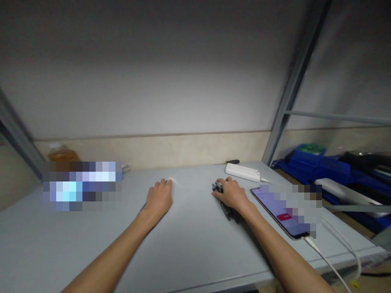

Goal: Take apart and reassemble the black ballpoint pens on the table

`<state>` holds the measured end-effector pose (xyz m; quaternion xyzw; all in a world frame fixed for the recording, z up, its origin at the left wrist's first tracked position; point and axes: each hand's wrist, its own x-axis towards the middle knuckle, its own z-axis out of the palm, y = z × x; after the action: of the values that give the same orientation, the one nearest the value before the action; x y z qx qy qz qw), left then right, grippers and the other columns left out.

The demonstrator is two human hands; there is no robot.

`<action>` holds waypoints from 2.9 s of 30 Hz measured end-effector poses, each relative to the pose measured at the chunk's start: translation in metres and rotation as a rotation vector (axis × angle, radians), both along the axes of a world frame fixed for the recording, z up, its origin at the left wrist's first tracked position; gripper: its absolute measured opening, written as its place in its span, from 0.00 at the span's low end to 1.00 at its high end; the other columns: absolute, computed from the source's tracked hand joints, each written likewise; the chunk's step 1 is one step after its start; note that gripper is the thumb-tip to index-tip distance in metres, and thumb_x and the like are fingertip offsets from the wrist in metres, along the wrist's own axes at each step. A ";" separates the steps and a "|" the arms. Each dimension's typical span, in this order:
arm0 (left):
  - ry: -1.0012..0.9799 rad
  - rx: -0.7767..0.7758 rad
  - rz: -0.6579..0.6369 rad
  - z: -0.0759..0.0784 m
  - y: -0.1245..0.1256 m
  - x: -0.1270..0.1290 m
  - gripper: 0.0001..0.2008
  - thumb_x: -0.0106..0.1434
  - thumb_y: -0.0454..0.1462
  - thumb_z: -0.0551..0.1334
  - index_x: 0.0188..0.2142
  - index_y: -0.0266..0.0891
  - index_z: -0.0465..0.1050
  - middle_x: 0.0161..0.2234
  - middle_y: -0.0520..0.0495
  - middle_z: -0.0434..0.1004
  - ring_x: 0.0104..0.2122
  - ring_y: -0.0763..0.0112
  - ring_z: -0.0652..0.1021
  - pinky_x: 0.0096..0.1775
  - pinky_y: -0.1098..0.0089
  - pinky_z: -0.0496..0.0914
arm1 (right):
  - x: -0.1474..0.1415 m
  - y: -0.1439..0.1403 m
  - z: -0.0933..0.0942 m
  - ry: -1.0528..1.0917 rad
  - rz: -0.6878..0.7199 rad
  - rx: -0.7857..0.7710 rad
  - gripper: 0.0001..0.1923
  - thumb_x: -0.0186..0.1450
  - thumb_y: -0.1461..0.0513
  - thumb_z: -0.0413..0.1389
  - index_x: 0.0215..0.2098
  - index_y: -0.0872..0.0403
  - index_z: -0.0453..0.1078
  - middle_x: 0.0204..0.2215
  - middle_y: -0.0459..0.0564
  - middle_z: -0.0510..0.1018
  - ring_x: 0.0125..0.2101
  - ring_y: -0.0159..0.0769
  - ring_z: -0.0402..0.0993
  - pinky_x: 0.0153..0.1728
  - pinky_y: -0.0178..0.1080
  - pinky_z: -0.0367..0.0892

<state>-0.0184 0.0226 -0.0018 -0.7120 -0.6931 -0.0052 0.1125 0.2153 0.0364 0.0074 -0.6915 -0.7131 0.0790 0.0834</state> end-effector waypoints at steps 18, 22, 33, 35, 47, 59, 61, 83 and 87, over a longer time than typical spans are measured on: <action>-0.036 -0.015 -0.003 0.001 -0.003 0.000 0.18 0.58 0.27 0.48 0.47 0.34 0.65 0.43 0.36 0.69 0.43 0.58 0.72 0.38 0.63 0.69 | 0.001 0.000 0.000 0.008 0.114 0.045 0.20 0.61 0.57 0.53 0.50 0.55 0.66 0.47 0.60 0.68 0.49 0.47 0.61 0.44 0.42 0.60; -0.035 -0.024 -0.005 0.003 -0.004 0.002 0.18 0.59 0.27 0.48 0.47 0.34 0.65 0.43 0.36 0.69 0.43 0.58 0.72 0.39 0.63 0.68 | 0.000 -0.001 0.001 0.060 0.121 0.026 0.26 0.57 0.54 0.57 0.52 0.53 0.65 0.48 0.59 0.67 0.49 0.48 0.61 0.44 0.43 0.59; -0.035 -0.015 -0.013 -0.003 -0.002 -0.001 0.19 0.58 0.26 0.48 0.48 0.34 0.64 0.43 0.35 0.69 0.43 0.58 0.71 0.39 0.63 0.68 | 0.002 0.001 -0.002 0.051 0.155 0.011 0.28 0.54 0.68 0.51 0.54 0.53 0.63 0.50 0.57 0.66 0.50 0.45 0.62 0.45 0.41 0.59; -0.039 -0.018 -0.007 -0.002 -0.002 0.000 0.19 0.58 0.26 0.48 0.48 0.34 0.64 0.43 0.35 0.69 0.43 0.59 0.71 0.39 0.63 0.68 | 0.002 0.001 -0.002 0.049 0.163 0.012 0.27 0.55 0.69 0.50 0.53 0.52 0.64 0.50 0.57 0.66 0.50 0.44 0.63 0.45 0.41 0.59; -0.090 -0.011 -0.078 -0.003 -0.001 0.000 0.20 0.57 0.24 0.48 0.47 0.34 0.65 0.41 0.37 0.71 0.42 0.62 0.72 0.42 0.65 0.67 | 0.000 0.001 -0.001 0.055 0.124 0.000 0.21 0.59 0.59 0.53 0.52 0.50 0.65 0.50 0.58 0.66 0.52 0.49 0.60 0.45 0.47 0.58; -0.541 0.090 -0.779 -0.002 -0.017 0.026 0.11 0.66 0.32 0.50 0.45 0.40 0.66 0.41 0.46 0.74 0.43 0.70 0.72 0.47 0.69 0.66 | -0.012 -0.001 0.002 0.521 0.549 0.034 0.15 0.63 0.55 0.51 0.36 0.57 0.74 0.29 0.51 0.78 0.30 0.34 0.70 0.34 0.34 0.63; -0.533 0.112 -0.813 -0.001 -0.020 0.028 0.10 0.66 0.33 0.51 0.45 0.40 0.66 0.40 0.46 0.74 0.42 0.70 0.72 0.46 0.69 0.66 | -0.013 -0.001 0.001 0.598 0.569 -0.074 0.16 0.62 0.54 0.51 0.31 0.58 0.74 0.22 0.48 0.75 0.24 0.31 0.67 0.27 0.32 0.60; -0.313 0.408 -0.743 0.000 -0.002 0.005 0.13 0.68 0.36 0.46 0.39 0.35 0.68 0.31 0.44 0.71 0.34 0.66 0.68 0.37 0.67 0.65 | 0.000 -0.002 0.016 1.159 0.383 -0.522 0.15 0.54 0.55 0.59 0.29 0.60 0.72 0.14 0.40 0.64 0.15 0.22 0.49 0.17 0.31 0.41; -0.295 0.485 -0.781 -0.002 0.001 0.003 0.12 0.66 0.32 0.47 0.37 0.35 0.68 0.28 0.45 0.69 0.31 0.66 0.67 0.34 0.67 0.64 | 0.000 -0.003 0.014 1.166 0.425 -0.462 0.18 0.51 0.52 0.61 0.28 0.61 0.73 0.14 0.40 0.62 0.16 0.22 0.50 0.18 0.32 0.41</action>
<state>-0.0157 0.0239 -0.0042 -0.8639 -0.3612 -0.3097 0.1654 0.2148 0.0336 0.0219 -0.3799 -0.6368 0.6060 0.2880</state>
